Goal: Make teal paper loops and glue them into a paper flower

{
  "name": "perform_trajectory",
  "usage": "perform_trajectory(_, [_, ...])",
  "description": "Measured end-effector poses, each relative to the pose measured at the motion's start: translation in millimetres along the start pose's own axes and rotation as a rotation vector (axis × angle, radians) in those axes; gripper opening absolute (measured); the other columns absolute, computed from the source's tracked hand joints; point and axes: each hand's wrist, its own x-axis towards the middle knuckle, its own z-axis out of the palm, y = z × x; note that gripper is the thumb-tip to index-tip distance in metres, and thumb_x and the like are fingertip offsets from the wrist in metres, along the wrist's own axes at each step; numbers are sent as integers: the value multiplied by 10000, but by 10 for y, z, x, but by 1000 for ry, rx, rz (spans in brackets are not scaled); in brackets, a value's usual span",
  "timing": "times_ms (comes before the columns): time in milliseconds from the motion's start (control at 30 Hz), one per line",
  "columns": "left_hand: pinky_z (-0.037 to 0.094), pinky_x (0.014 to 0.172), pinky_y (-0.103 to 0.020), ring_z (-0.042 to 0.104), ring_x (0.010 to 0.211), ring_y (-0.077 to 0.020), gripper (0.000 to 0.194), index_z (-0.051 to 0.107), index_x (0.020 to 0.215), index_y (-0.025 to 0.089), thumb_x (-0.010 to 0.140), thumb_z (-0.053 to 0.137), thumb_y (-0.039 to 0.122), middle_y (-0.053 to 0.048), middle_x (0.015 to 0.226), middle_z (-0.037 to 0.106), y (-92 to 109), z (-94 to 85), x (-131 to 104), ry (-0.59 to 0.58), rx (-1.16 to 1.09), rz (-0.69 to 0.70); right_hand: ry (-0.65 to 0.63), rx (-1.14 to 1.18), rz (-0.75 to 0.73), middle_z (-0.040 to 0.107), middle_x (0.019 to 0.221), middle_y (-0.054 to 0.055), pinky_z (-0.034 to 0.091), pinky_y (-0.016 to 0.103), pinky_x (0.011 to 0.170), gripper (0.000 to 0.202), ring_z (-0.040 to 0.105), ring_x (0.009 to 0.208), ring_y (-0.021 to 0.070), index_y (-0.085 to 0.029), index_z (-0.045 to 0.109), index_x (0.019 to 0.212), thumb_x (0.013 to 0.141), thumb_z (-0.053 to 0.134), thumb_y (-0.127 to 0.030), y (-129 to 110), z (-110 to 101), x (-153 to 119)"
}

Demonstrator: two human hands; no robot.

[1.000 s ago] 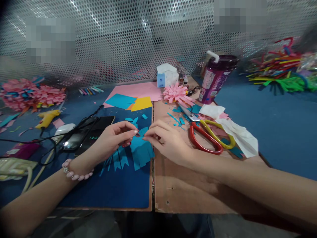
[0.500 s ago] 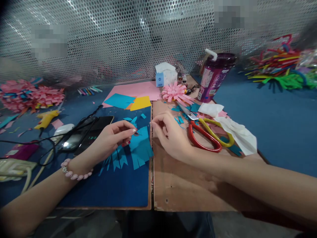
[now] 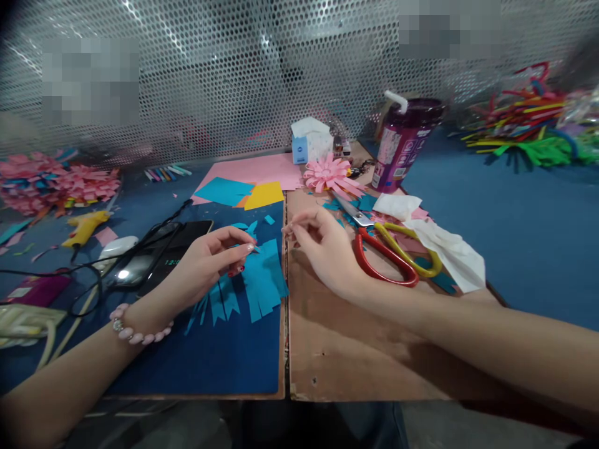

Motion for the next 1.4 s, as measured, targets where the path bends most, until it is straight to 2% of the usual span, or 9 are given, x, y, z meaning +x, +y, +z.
perform_trajectory(133, [394, 508, -177, 502, 566, -56, 174, 645, 898, 185, 789, 697, 310, 11, 789, 582, 10, 1, 1, -1, -18, 25, -207, -295, -228, 636, 907, 42, 487, 315, 747, 222, 599, 835, 149, -177, 600, 1034, 862, 477, -109, -75, -29, -85])
perform_trajectory(200, [403, 513, -175, 510, 576, -60, 166, 650, 889, 187, 790, 695, 312, 12, 791, 588, 10, 2, 3, -3, -5, 40, -275, -365, -330, 634, 927, 48, 481, 313, 759, 261, 591, 856, 152, -163, 606, 1059, 838, 489, -88, -94, -39, -107])
perform_trajectory(367, [411, 506, -172, 502, 568, -64, 150, 669, 869, 193, 790, 693, 318, 12, 768, 599, -2, 18, -15, -12, 22, 79, -249, -442, -466, 617, 808, 42, 468, 252, 612, 135, 553, 670, 113, -124, 625, 959, 835, 607, -176, -93, 5, -121])
perform_trajectory(500, [417, 503, -169, 503, 566, -66, 159, 671, 886, 193, 786, 696, 314, 7, 769, 607, -3, 37, -35, -35, 20, 67, -230, -478, -545, 634, 791, 38, 471, 240, 612, 48, 571, 680, 112, -146, 629, 887, 862, 589, -157, -74, 32, -120])
perform_trajectory(733, [413, 514, -174, 502, 560, -69, 148, 671, 875, 190, 788, 694, 307, 18, 693, 580, -12, 42, -44, -61, 16, 58, -254, -485, -649, 655, 780, 35, 486, 249, 628, 83, 590, 700, 120, -168, 623, 876, 855, 564, -113, -79, 11, -128])
perform_trajectory(1067, [323, 469, -164, 426, 521, -45, 162, 644, 831, 173, 756, 729, 289, 39, 625, 497, 4, 131, -53, -56, -243, -117, -226, -492, -651, 648, 770, 36, 489, 253, 642, 85, 599, 717, 129, -166, 611, 839, 834, 568, -93, -78, 27, -150])
perform_trajectory(1233, [322, 473, -165, 418, 521, -42, 156, 648, 824, 174, 753, 732, 285, 40, 630, 496, 17, 139, -66, -52, -209, -103, -225, -519, -618, 613, 753, 23, 454, 246, 601, 64, 561, 668, 116, -172, 584, 842, 818, 571, -113, -95, 46, -146])
perform_trajectory(1400, [316, 469, -169, 413, 521, -49, 164, 651, 831, 178, 748, 733, 293, 35, 635, 504, 13, 129, -67, -59, -189, -97, -196, -546, -511, 589, 737, 10, 442, 242, 571, 101, 546, 648, 118, -180, 572, 893, 806, 622, -181, -103, 54, -157])
